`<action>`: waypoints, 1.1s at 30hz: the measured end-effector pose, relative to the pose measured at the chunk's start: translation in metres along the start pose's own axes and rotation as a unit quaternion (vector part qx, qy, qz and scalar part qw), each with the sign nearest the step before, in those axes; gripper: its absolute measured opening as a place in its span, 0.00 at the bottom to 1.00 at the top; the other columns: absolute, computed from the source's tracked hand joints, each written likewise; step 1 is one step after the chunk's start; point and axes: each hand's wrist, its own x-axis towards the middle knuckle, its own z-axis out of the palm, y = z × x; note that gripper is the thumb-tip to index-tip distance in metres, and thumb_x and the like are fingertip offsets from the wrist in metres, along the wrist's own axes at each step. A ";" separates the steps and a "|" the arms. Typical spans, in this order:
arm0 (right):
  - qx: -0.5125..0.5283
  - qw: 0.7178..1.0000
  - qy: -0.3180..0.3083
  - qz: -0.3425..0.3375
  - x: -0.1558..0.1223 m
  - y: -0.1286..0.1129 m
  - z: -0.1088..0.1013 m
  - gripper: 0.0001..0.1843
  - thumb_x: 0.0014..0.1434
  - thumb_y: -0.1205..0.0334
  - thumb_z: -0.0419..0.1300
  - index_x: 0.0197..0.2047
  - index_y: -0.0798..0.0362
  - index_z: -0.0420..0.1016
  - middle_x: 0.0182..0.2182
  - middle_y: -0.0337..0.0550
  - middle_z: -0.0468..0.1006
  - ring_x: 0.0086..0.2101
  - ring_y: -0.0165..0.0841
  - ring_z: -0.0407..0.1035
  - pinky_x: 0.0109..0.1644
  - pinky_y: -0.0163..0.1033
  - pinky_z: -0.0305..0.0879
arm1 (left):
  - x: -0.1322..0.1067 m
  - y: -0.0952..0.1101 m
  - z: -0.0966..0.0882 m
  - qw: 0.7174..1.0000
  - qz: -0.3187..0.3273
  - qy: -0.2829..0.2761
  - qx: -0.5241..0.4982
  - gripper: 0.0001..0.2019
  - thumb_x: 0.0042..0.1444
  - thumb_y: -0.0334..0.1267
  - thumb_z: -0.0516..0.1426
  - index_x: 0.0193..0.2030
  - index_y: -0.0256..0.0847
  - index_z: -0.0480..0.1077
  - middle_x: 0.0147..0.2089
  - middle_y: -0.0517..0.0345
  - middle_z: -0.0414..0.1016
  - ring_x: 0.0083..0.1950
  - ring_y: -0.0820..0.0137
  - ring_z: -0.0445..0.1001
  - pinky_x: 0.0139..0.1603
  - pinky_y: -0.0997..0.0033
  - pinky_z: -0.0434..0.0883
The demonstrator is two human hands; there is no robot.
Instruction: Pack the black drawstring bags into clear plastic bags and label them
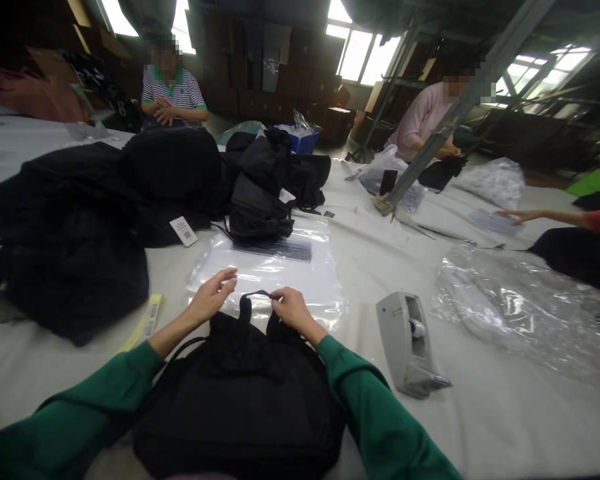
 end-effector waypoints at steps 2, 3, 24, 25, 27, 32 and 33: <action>0.026 0.998 -0.049 -0.033 -0.016 -0.006 -0.008 0.15 0.56 0.64 0.58 0.45 0.54 0.81 0.34 0.43 0.81 0.33 0.35 0.72 0.39 0.36 0.66 | 0.002 0.007 0.001 0.997 0.043 -0.059 -0.014 0.25 0.64 0.51 0.48 0.61 0.39 0.67 0.60 0.47 0.71 0.46 0.65 0.75 0.48 0.66 0.71; 0.039 0.995 -0.081 -0.050 -0.025 -0.008 -0.011 0.13 0.56 0.61 0.60 0.43 0.53 0.82 0.32 0.40 0.81 0.31 0.34 0.72 0.37 0.35 0.65 | 0.000 0.011 0.003 0.992 0.065 -0.103 -0.020 0.22 0.63 0.50 0.50 0.57 0.40 0.71 0.56 0.50 0.74 0.45 0.66 0.75 0.48 0.68 0.70; -0.065 0.961 -0.263 -0.050 -0.047 -0.005 0.019 0.04 0.44 0.71 0.64 0.26 0.55 0.80 0.23 0.42 0.77 0.26 0.35 0.68 0.29 0.35 0.56 | -0.029 -0.017 0.078 0.922 0.047 -0.377 0.072 0.09 0.45 0.25 0.56 0.30 0.39 0.76 0.29 0.59 0.77 0.32 0.69 0.72 0.32 0.74 0.63; -0.066 0.962 -0.260 -0.048 -0.048 -0.005 0.020 0.05 0.45 0.72 0.64 0.27 0.55 0.80 0.24 0.42 0.78 0.26 0.35 0.69 0.30 0.35 0.57 | -0.028 -0.017 0.079 0.925 0.038 -0.372 0.068 0.08 0.45 0.26 0.57 0.29 0.39 0.76 0.28 0.60 0.76 0.31 0.69 0.72 0.32 0.74 0.63; -0.065 0.966 -0.248 -0.044 -0.051 -0.006 0.018 0.05 0.47 0.70 0.64 0.29 0.54 0.81 0.26 0.41 0.79 0.27 0.34 0.70 0.31 0.34 0.58 | -0.029 -0.016 0.077 0.933 0.025 -0.353 0.062 0.05 0.43 0.28 0.59 0.28 0.39 0.75 0.27 0.61 0.75 0.31 0.69 0.71 0.31 0.74 0.63; -0.053 0.977 -0.202 -0.038 -0.063 -0.011 0.005 0.06 0.51 0.66 0.63 0.32 0.53 0.82 0.26 0.38 0.80 0.28 0.30 0.71 0.30 0.30 0.59 | -0.032 0.003 0.061 0.960 0.027 -0.276 0.031 0.06 0.43 0.31 0.61 0.30 0.40 0.77 0.31 0.61 0.77 0.33 0.69 0.72 0.33 0.75 0.65; -0.045 0.981 -0.187 -0.039 -0.065 -0.010 0.005 0.06 0.52 0.66 0.62 0.31 0.54 0.82 0.25 0.37 0.79 0.27 0.29 0.71 0.29 0.29 0.58 | -0.027 0.006 0.056 0.967 0.025 -0.253 0.025 0.07 0.45 0.34 0.60 0.33 0.40 0.77 0.33 0.61 0.78 0.34 0.69 0.73 0.34 0.75 0.67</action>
